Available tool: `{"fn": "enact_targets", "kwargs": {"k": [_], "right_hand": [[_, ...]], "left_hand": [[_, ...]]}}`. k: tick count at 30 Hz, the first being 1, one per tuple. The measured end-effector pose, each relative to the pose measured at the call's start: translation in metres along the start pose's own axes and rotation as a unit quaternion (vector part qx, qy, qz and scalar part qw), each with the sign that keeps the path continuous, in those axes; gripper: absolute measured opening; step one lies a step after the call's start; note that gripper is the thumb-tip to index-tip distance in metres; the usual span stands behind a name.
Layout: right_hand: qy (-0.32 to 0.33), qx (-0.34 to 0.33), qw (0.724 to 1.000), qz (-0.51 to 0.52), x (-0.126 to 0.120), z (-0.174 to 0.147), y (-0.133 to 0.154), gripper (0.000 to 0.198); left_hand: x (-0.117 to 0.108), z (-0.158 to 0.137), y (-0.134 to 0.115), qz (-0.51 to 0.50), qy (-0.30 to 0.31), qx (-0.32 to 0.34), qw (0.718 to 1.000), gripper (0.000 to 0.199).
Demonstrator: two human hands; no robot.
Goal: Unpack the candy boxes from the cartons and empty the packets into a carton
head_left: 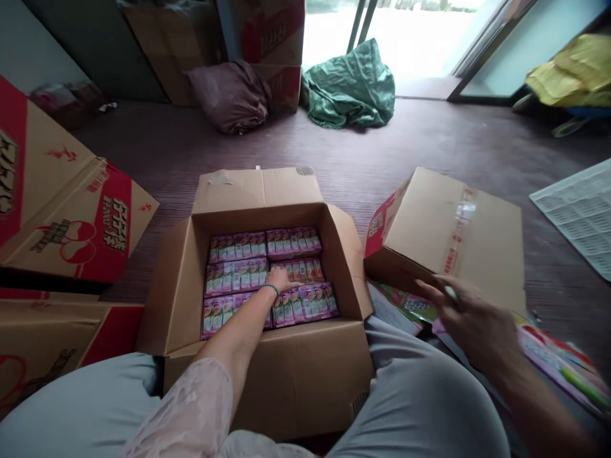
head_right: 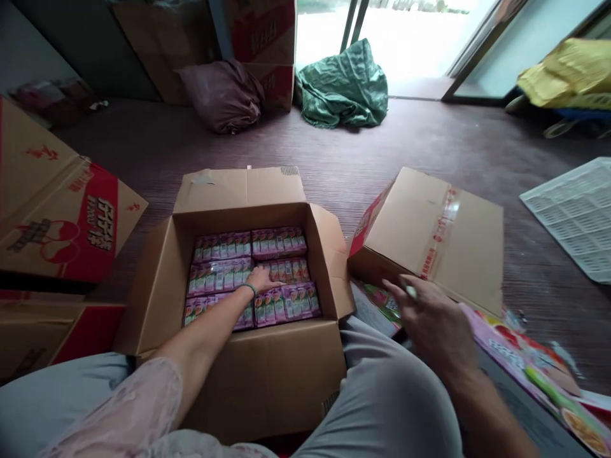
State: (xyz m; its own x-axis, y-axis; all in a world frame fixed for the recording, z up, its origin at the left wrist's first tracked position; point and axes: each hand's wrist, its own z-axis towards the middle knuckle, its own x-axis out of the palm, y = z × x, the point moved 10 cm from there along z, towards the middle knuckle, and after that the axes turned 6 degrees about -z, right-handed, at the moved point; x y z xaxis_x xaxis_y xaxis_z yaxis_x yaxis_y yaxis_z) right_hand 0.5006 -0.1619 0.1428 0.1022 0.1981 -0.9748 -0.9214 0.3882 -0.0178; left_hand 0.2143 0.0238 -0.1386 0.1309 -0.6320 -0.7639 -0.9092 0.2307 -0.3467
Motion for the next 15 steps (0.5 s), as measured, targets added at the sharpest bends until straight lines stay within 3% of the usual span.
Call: {"fn": "enact_targets", "kwargs": {"k": [3, 5, 10, 13, 15], "right_hand": [[0.014, -0.031, 0.992, 0.122, 0.026, 0.013, 0.069, 0.042], [0.057, -0.050, 0.985, 0.157, 0.046, 0.020, 0.096, 0.040], [0.093, -0.068, 0.983, 0.142, 0.060, 0.029, 0.106, 0.039], [0.105, -0.065, 0.982, 0.142, 0.056, 0.032, 0.108, 0.038], [0.114, -0.057, 0.982, 0.136, 0.056, 0.034, 0.110, 0.036]], "left_hand": [[0.023, 0.017, 0.004, 0.007, 0.024, -0.001, 1.000, 0.098], [0.041, 0.023, 0.008, 0.006, 0.054, -0.005, 0.999, 0.105], [0.081, 0.023, 0.012, -0.007, 0.179, -0.013, 0.984, 0.112], [0.077, 0.013, 0.007, -0.004, 0.215, -0.004, 0.977, 0.109], [0.063, 0.002, 0.000, 0.010, 0.201, 0.010, 0.980, 0.112]]}}
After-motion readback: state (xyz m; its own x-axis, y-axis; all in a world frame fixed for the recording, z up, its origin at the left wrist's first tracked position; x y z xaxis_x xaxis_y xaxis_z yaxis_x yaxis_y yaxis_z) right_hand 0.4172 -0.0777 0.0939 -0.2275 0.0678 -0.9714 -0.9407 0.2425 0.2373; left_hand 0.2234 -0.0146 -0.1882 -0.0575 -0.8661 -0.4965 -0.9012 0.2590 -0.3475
